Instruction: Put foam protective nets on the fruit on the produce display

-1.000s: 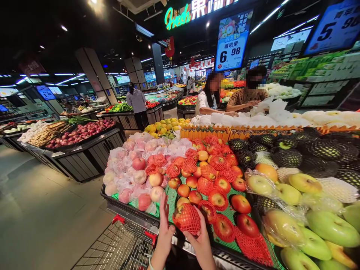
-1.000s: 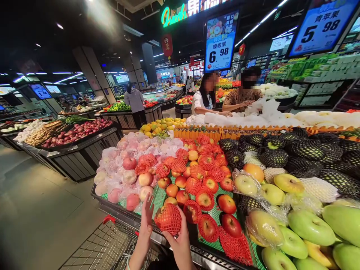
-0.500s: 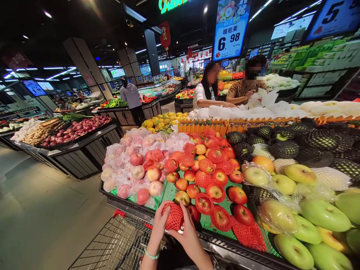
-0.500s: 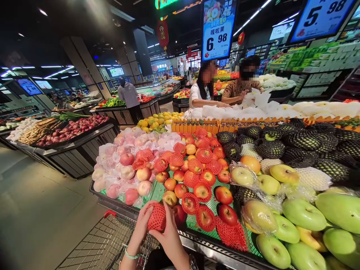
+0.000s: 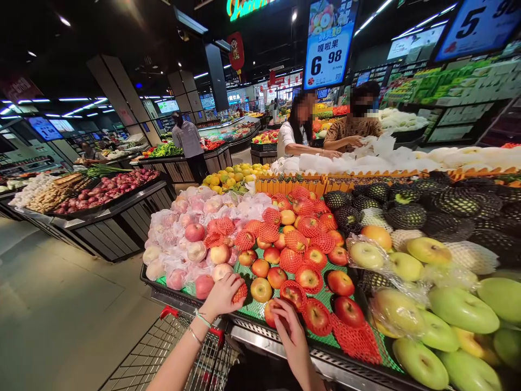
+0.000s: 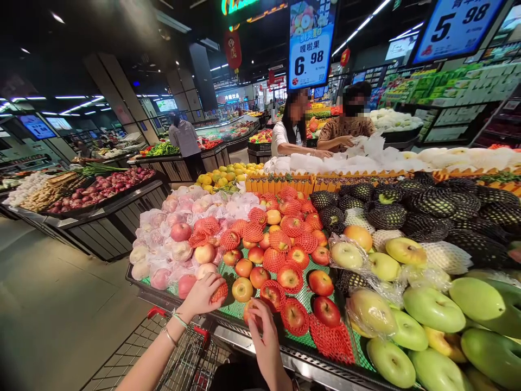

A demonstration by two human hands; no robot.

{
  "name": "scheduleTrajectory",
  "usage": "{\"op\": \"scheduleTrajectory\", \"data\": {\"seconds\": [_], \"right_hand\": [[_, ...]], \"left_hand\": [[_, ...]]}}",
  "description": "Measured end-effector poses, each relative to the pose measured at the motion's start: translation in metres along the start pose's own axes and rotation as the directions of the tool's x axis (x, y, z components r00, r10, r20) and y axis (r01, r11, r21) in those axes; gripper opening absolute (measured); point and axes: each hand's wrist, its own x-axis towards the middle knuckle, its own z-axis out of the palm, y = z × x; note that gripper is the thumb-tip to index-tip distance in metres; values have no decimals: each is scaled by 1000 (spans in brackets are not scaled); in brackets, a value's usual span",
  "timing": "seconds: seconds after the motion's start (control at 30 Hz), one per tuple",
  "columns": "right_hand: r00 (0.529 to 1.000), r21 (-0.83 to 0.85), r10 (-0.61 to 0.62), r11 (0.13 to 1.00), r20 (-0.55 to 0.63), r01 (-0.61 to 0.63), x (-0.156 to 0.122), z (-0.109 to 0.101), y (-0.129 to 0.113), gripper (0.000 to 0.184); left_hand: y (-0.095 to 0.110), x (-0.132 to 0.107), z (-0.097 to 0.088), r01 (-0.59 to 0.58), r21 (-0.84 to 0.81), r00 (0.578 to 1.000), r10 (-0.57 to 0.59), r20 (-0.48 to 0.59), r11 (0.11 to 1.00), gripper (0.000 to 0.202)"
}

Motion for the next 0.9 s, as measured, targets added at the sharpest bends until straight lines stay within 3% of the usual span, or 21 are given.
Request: {"op": "scheduleTrajectory", "data": {"seconds": [0.13, 0.4, 0.57, 0.7, 0.8, 0.83, 0.9], "right_hand": [[991, 65, 10, 998, -131, -1, -2, -2, 2, 40], [994, 46, 16, 999, -108, -12, -12, -5, 5, 40], [995, 83, -20, 996, -94, 28, -14, -2, 9, 36], [997, 134, -48, 989, -63, 56, -13, -5, 12, 34], [995, 126, -75, 989, -69, 83, -13, -6, 11, 37], [993, 113, -82, 989, -84, 91, -13, -6, 10, 37], [990, 93, -94, 990, -110, 104, -13, -4, 8, 36]], "left_hand": [[-3, 7, 11, -132, 135, 987, 117, 111, 982, 39], [-6, 4, 22, -205, 216, 963, 157, 220, 955, 38], [-1, 0, 23, -190, 190, 967, 150, 204, 963, 47], [-3, -2, 11, -162, 128, 984, 150, 96, 978, 69], [-20, 4, -8, -12, 98, 994, 22, -102, 995, 59], [-29, 8, -15, 73, 86, 980, -56, -190, 994, 55], [-50, 18, -28, 246, 46, 911, -215, -351, 968, 49]]}}
